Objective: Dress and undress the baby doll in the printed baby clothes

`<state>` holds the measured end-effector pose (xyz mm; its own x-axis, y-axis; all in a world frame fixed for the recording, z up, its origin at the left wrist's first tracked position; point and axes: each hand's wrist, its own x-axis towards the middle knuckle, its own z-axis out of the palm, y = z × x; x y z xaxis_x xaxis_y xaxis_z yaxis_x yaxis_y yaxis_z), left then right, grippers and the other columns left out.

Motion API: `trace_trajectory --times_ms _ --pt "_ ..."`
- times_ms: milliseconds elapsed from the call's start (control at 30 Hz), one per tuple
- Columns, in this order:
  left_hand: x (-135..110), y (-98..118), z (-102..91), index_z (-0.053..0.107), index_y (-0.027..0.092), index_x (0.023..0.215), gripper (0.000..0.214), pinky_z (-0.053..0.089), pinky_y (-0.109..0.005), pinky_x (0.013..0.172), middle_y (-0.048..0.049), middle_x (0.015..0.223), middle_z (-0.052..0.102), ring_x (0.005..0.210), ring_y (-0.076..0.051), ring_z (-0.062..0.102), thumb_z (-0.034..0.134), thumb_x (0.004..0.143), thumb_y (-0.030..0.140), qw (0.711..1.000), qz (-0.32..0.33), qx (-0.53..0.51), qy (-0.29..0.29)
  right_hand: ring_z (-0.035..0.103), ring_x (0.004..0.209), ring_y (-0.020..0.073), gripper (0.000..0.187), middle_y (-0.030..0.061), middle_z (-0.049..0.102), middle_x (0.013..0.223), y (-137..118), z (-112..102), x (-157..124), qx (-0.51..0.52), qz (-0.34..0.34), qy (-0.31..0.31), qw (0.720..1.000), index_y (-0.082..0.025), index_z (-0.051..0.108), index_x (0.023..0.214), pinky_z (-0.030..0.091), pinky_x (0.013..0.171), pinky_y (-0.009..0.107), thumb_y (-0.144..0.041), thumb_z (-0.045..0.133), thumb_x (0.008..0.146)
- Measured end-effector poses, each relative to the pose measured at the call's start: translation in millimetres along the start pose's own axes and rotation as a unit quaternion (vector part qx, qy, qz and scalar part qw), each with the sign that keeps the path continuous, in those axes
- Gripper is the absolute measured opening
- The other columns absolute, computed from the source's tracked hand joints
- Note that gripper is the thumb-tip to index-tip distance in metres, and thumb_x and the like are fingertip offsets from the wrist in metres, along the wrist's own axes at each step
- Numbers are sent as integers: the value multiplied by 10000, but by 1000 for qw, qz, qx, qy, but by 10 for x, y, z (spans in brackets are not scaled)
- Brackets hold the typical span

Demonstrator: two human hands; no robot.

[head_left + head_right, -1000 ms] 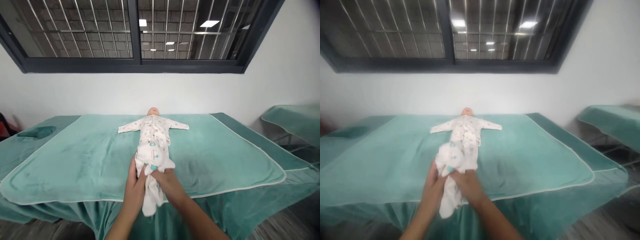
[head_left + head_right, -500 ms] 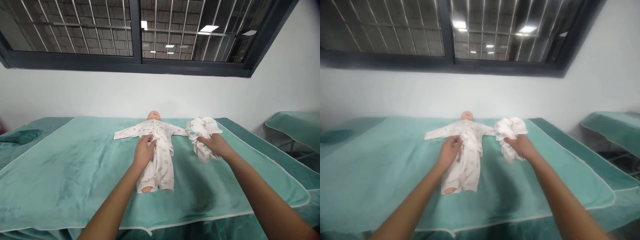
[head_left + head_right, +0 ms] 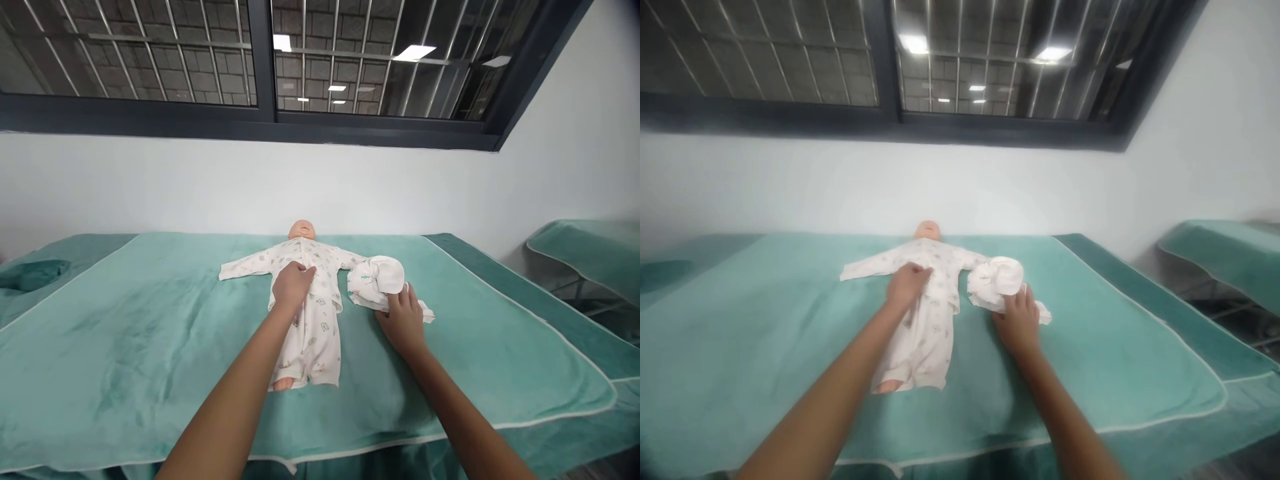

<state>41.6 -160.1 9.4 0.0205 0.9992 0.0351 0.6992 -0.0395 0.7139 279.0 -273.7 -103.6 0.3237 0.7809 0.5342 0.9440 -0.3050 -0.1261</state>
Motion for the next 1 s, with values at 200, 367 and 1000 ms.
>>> trace_trajectory --times_ms 200,367,1000 --pt "17 -39 90 677 200 1003 303 446 -316 798 -98 1079 722 994 -256 662 610 816 430 998 -7 -67 7 316 1426 335 561 161 449 1490 -6 40 -195 81 -4 75 994 -179 430 1418 332 1111 512 -269 492 868" --pt "107 -108 100 682 182 759 241 438 -281 657 -48 726 700 714 -199 652 626 798 412 990 -16 -138 -10 399 1369 325 500 161 510 1424 45 84 -183 102 -12 99 990 -169 484 1356 350 1096 497 -269 486 866" --pt "-181 -112 -5 466 203 639 259 366 -272 576 21 588 530 573 -142 513 583 812 355 982 15 -185 -37 477 1276 308 468 166 560 1349 87 80 -171 150 -13 103 983 -160 531 1307 377 1050 499 -245 490 849"
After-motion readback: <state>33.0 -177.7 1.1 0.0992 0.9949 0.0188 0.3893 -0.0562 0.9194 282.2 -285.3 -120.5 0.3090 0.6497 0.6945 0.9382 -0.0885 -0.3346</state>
